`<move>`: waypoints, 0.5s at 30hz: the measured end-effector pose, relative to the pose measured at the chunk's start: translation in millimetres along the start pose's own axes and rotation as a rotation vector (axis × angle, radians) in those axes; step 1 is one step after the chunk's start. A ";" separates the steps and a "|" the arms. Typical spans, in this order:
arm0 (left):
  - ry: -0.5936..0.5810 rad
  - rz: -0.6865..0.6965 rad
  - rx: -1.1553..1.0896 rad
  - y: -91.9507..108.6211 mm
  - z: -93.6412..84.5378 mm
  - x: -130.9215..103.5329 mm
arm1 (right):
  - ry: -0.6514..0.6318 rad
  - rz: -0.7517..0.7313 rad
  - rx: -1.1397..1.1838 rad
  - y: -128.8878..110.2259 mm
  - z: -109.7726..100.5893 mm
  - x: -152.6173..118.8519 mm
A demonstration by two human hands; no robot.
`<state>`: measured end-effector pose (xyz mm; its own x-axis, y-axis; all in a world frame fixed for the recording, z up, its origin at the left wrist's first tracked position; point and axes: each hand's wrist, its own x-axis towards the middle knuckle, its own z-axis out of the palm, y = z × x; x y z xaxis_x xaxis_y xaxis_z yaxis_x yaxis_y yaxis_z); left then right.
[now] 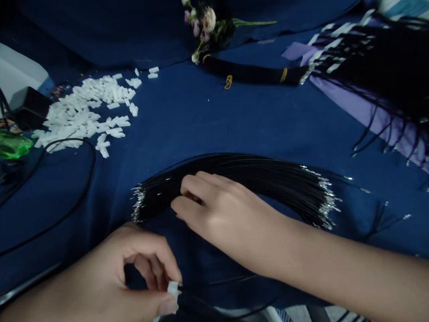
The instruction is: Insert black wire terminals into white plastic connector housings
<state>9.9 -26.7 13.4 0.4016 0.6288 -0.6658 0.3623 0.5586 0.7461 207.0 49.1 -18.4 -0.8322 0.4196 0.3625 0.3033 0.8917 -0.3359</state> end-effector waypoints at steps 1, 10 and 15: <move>-0.014 -0.015 -0.011 0.9 -0.3 -0.5 | -0.012 -0.026 -0.062 0.1 3.8 1.5; -0.117 -0.061 -0.079 0.5 -3.8 0.1 | -0.057 -0.089 -0.242 -4.0 12.2 10.1; -0.083 -0.033 -0.132 1.0 -5.1 1.0 | -0.060 -0.113 -0.316 -4.5 8.8 15.0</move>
<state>6.4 -22.8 13.5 0.4613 0.5654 -0.6838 0.2646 0.6479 0.7143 189.1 49.9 -19.1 -0.8917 0.3126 0.3272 0.3286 0.9445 -0.0069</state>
